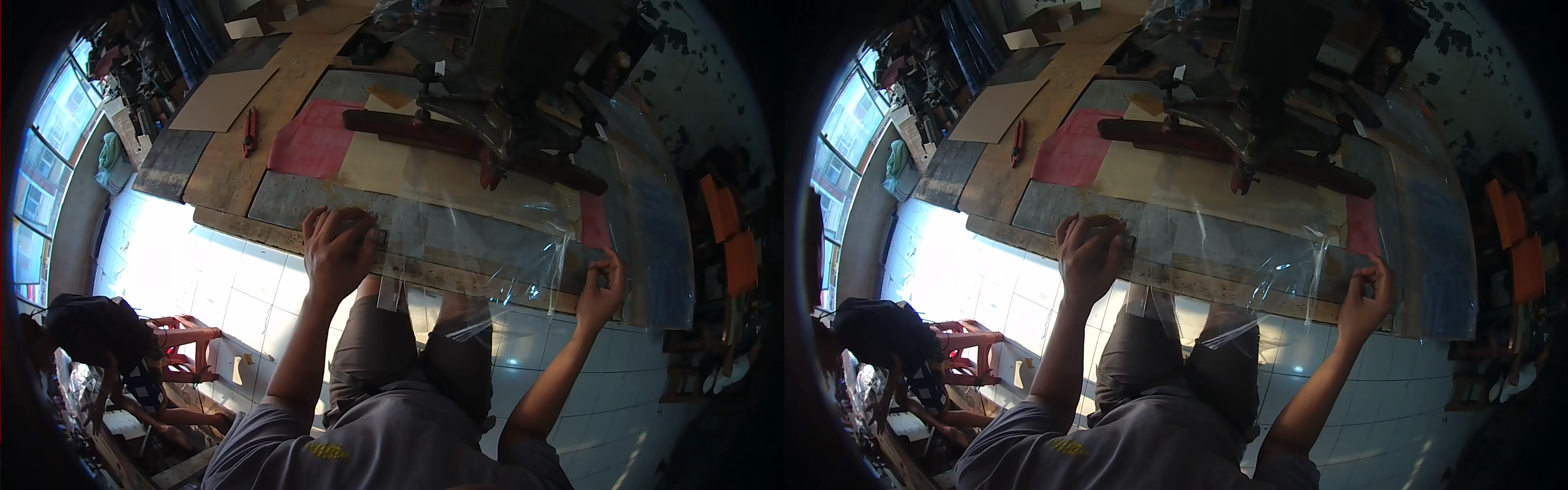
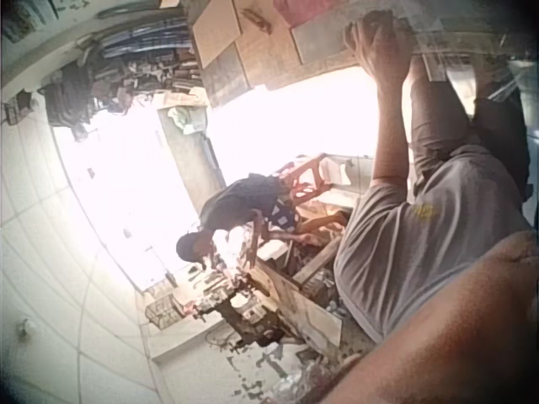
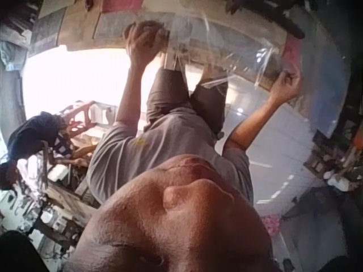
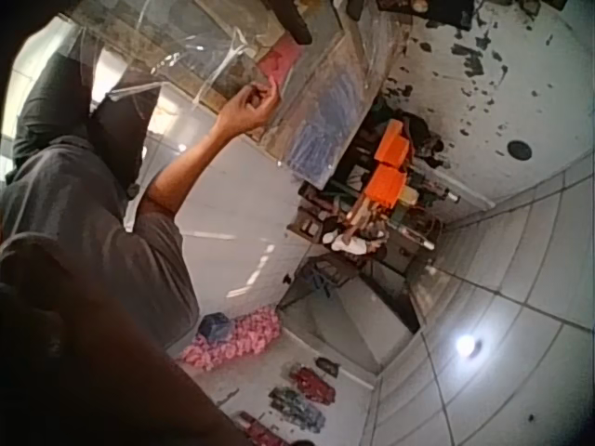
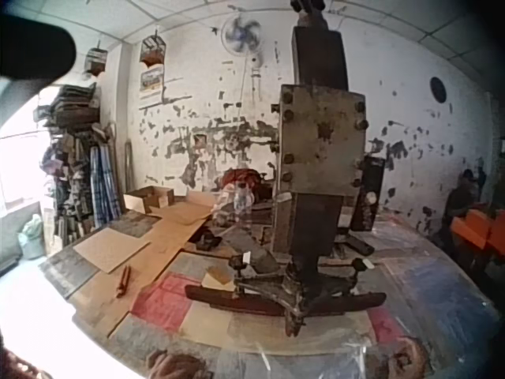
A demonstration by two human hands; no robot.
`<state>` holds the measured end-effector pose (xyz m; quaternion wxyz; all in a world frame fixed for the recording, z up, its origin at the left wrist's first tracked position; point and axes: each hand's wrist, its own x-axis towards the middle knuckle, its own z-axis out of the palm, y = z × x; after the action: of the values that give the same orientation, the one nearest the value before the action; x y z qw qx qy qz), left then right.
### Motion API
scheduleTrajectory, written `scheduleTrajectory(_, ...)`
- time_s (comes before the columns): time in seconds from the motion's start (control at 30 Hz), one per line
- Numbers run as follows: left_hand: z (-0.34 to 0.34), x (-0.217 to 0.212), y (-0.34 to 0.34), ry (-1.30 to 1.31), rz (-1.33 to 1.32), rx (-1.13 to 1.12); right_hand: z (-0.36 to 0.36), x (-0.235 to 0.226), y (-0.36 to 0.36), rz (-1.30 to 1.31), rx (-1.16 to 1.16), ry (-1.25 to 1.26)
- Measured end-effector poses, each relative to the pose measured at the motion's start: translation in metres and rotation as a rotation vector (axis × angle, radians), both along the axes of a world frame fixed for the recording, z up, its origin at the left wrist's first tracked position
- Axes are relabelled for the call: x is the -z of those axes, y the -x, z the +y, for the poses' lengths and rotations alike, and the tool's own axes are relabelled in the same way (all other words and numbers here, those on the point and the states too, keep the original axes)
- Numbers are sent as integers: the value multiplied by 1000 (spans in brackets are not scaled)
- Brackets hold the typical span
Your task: The person unfolds and aligns transparent plastic sheets by hand, places them on a workbench under a heat press machine, and seals their edges.
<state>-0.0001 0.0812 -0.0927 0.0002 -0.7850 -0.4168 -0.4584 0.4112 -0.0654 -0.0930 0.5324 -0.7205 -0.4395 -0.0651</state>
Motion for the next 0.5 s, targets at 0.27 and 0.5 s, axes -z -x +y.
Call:
scheduleTrajectory(0.27, -2, -2, -1, 33, -11, 7, -1, 2, 0, 72, 11, 10)
scheduleTrajectory(0.5, 0, 1, -1, 4, -1, -5, 1, 3, 1, 194, -22, -45)
